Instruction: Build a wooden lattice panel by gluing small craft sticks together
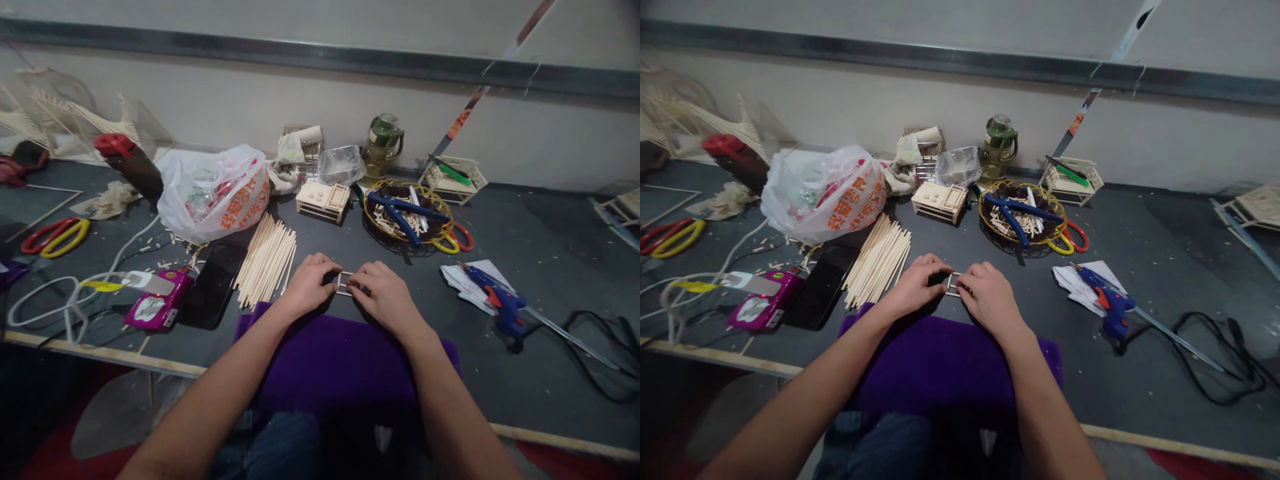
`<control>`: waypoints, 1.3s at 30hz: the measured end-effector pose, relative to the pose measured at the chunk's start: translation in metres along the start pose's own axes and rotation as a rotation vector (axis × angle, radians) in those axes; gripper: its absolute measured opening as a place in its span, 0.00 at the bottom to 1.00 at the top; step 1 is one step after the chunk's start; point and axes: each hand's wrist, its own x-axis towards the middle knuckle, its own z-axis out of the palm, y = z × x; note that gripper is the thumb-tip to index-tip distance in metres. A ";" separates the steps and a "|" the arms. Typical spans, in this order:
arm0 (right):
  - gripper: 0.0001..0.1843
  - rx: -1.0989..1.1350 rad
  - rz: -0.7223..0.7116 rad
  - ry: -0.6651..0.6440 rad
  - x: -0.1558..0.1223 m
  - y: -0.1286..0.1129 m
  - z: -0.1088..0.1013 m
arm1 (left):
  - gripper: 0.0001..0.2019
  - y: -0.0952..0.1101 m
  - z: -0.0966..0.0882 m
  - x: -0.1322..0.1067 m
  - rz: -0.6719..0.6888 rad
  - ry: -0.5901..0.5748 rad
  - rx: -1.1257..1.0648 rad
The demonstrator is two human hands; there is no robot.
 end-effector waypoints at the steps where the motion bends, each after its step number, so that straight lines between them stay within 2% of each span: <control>1: 0.07 -0.024 -0.006 -0.006 0.000 -0.001 0.001 | 0.15 0.000 0.000 0.000 0.000 0.001 0.001; 14: 0.11 -0.207 -0.081 -0.012 0.005 -0.006 0.003 | 0.15 0.002 -0.002 -0.001 -0.005 -0.005 0.006; 39: 0.11 -0.178 -0.050 -0.036 0.005 -0.009 0.002 | 0.15 0.003 -0.002 0.000 -0.004 -0.010 0.005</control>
